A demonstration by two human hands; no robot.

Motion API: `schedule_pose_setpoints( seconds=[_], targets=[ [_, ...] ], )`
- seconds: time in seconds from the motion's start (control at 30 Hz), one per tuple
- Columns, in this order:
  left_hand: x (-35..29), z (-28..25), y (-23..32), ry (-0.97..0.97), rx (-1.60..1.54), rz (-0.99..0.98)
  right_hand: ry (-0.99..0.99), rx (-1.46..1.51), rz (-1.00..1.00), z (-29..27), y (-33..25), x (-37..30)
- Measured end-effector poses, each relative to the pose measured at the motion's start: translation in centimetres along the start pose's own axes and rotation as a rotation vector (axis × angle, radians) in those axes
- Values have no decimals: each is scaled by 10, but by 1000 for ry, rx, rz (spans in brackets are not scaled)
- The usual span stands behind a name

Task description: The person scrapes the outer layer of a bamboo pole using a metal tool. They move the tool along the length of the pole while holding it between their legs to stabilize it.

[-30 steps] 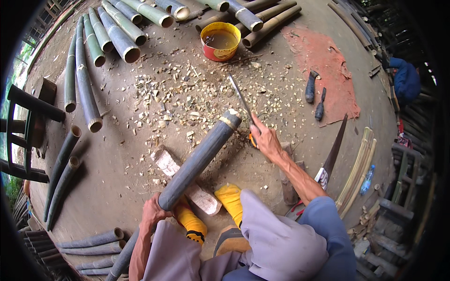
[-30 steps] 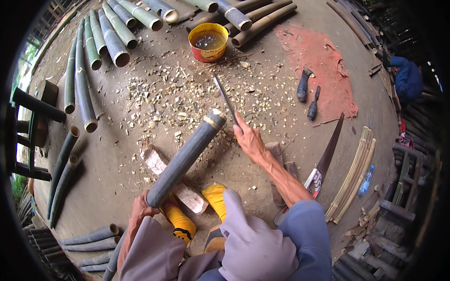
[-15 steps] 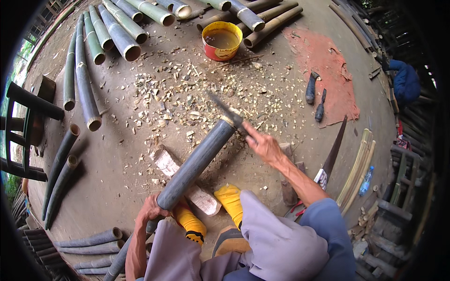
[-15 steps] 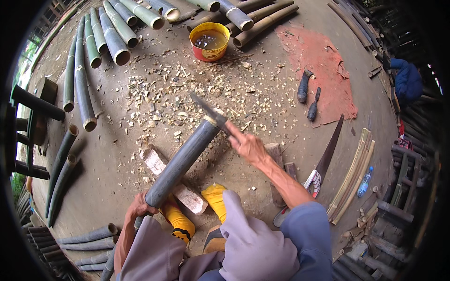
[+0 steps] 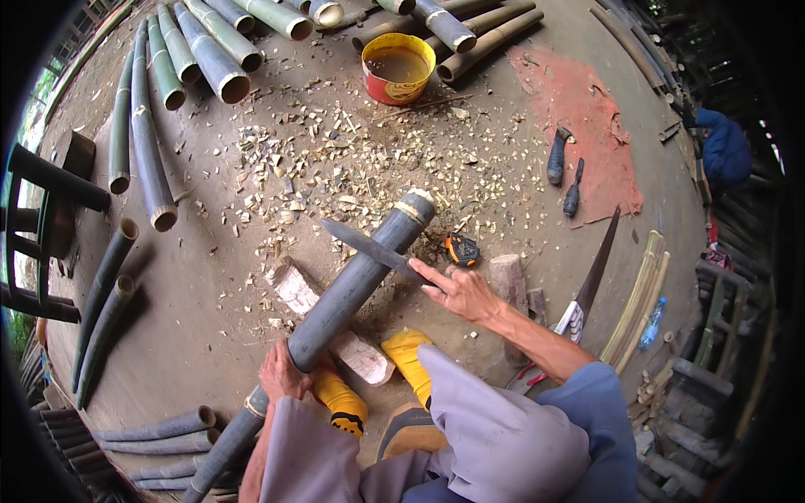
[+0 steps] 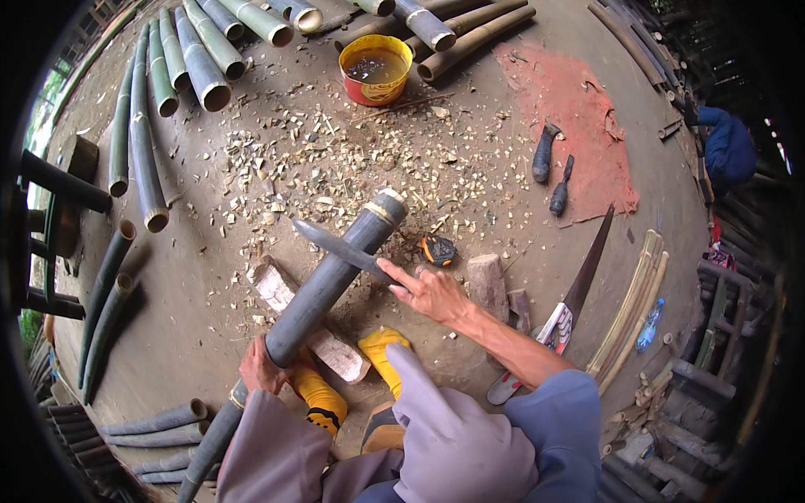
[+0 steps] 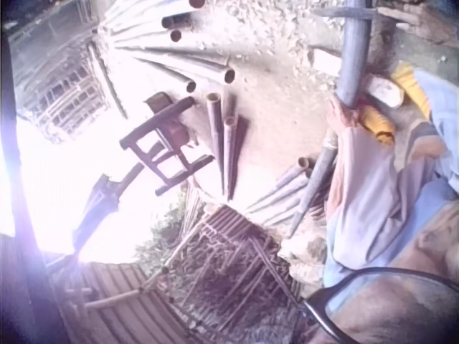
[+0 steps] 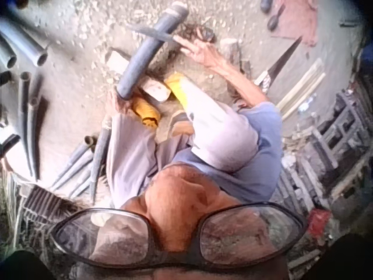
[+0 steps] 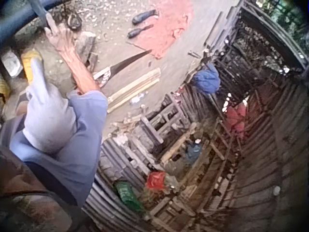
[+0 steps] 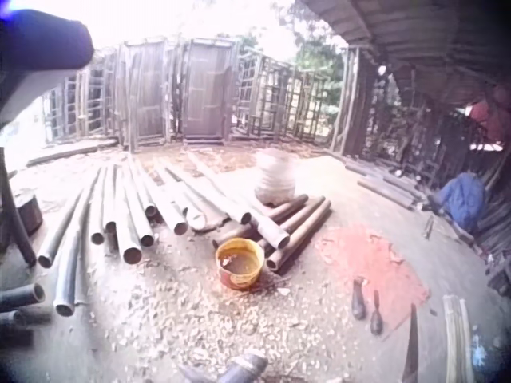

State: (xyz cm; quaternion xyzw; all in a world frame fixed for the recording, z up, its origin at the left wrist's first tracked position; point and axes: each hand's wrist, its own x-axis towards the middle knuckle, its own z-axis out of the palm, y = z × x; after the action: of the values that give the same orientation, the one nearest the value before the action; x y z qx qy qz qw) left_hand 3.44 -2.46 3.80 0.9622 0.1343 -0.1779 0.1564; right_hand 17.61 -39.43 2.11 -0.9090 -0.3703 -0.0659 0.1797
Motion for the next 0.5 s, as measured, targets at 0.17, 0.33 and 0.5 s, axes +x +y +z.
schedule_pose_setpoints(
  seconds=[0.17, 0.33, 0.5],
  targets=[
    [13, -12, -2, -127, -90, -1, -103, 451, 743, -19, 42, 28],
    [25, -20, -1, -335, -129, -6, -32, 236, 334, 1, 20, -6],
    [29, -20, -14, -374, -196, -2, -95, 342, 407, -4, 12, 16]
  ],
)
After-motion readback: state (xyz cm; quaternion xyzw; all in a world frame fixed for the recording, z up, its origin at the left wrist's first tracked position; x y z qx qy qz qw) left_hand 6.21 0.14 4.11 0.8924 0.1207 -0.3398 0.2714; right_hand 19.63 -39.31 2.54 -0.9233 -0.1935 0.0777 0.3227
